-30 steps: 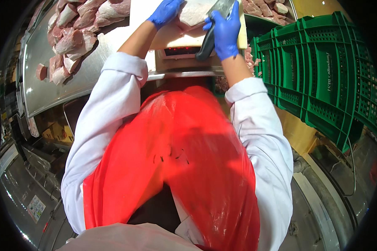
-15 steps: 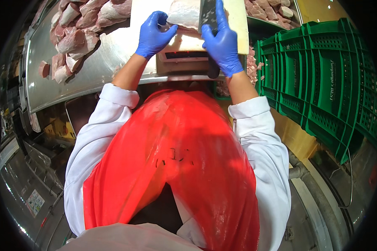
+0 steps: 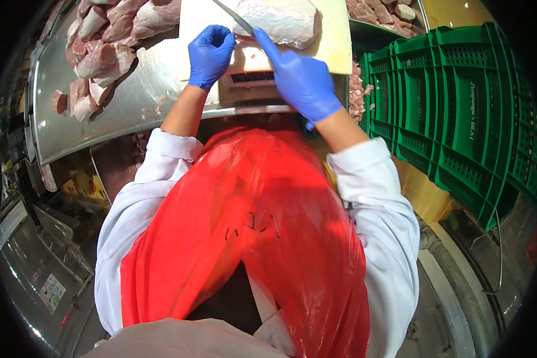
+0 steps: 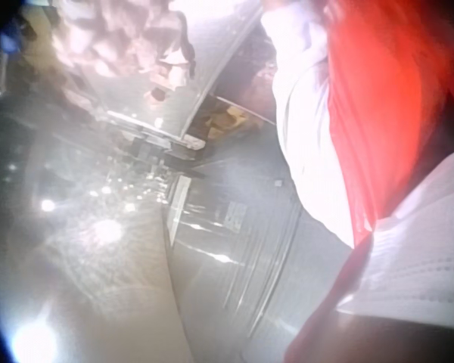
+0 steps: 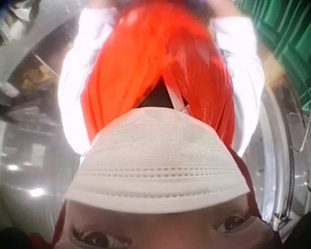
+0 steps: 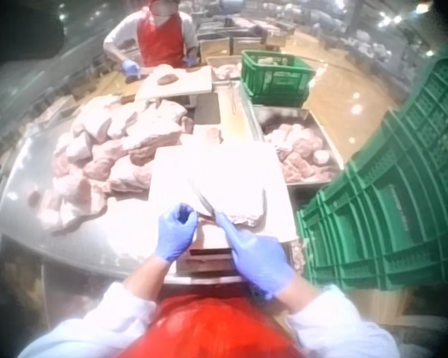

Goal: The person cuts large pieces of raw meat into smaller portions using a knife on a cutting board. The person places the cut pieces into a green crate and continues processing the remaining meat.

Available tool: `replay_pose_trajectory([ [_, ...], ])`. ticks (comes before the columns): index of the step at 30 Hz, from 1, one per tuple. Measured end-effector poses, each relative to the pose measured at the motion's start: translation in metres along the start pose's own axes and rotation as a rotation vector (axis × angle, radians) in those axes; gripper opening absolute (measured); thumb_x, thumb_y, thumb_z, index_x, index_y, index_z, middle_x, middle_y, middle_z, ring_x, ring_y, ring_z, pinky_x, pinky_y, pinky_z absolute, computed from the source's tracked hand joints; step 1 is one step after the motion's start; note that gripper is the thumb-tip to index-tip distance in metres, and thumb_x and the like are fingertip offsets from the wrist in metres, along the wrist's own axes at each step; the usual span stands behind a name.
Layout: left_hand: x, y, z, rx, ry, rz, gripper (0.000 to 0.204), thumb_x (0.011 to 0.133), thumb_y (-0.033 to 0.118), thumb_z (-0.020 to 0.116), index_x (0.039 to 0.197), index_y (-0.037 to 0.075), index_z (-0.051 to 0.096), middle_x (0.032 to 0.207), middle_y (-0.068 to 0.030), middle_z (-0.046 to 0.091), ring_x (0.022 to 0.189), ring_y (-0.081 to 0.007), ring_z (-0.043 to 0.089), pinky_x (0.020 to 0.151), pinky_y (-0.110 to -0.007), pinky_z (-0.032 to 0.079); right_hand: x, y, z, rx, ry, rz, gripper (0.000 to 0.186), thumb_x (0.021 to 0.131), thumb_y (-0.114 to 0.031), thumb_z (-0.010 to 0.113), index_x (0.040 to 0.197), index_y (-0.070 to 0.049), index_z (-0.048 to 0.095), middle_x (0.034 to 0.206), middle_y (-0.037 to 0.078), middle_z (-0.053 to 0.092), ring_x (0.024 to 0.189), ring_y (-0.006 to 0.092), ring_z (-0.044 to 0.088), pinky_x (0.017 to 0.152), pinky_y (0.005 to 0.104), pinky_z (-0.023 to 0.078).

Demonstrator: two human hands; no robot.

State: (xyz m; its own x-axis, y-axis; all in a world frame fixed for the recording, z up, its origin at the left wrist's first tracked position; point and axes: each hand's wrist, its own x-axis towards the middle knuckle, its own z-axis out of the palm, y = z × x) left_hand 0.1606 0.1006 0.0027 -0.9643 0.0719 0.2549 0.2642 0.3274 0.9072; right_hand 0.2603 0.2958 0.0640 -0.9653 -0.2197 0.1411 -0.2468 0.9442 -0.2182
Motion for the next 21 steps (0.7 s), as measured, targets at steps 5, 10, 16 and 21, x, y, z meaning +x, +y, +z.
replay_pose_trajectory([
  [5, -0.001, 0.001, -0.004, 0.07, -0.041, 0.01, 0.01, 0.087, 0.01, 0.073, 0.087, 0.0, 0.071, 0.075, -0.004, 0.071, 0.069, -0.007, 0.063, 0.067, -0.025, 0.054, -0.06, 0.015, -0.035, -0.158, -0.169, -0.04, 0.088, 0.083, -0.001, 0.058, 0.161, -0.028, 0.029, 0.068, 0.012, 0.058, 0.051, 0.0317, 0.061, 0.048, 0.045, 0.05],
  [10, 0.005, 0.002, -0.01, 0.136, -0.029, -0.051, 0.014, 0.085, 0.012, 0.074, 0.085, -0.001, 0.069, 0.074, -0.0065, 0.071, 0.068, -0.0093, 0.065, 0.067, -0.026, 0.054, -0.107, 0.024, -0.062, -0.156, -0.327, 0.018, 0.089, 0.082, -0.001, 0.06, 0.161, -0.029, 0.029, 0.069, 0.012, 0.058, 0.05, 0.0309, 0.06, 0.048, 0.0437, 0.049],
  [16, 0.011, 0.029, 0.007, 0.283, -0.019, -0.081, 0.029, 0.082, 0.026, 0.075, 0.082, -0.001, 0.067, 0.068, -0.0093, 0.069, 0.065, -0.0164, 0.066, 0.066, -0.031, 0.055, -0.103, 0.034, -0.051, 0.191, 0.013, 0.059, 0.078, 0.088, -0.006, 0.061, 0.158, -0.029, 0.035, 0.072, 0.012, 0.06, 0.056, 0.032, 0.061, 0.051, 0.0436, 0.049],
  [21, 0.012, 0.008, 0.001, 0.16, -0.053, -0.152, 0.018, 0.082, 0.016, 0.071, 0.078, -0.001, 0.068, 0.067, -0.0094, 0.069, 0.061, -0.0143, 0.065, 0.063, -0.029, 0.054, -0.014, 0.003, -0.012, 0.224, 0.262, 0.038, 0.073, 0.091, -0.009, 0.058, 0.157, -0.028, 0.036, 0.078, 0.012, 0.067, 0.062, 0.0325, 0.065, 0.056, 0.0454, 0.053],
])
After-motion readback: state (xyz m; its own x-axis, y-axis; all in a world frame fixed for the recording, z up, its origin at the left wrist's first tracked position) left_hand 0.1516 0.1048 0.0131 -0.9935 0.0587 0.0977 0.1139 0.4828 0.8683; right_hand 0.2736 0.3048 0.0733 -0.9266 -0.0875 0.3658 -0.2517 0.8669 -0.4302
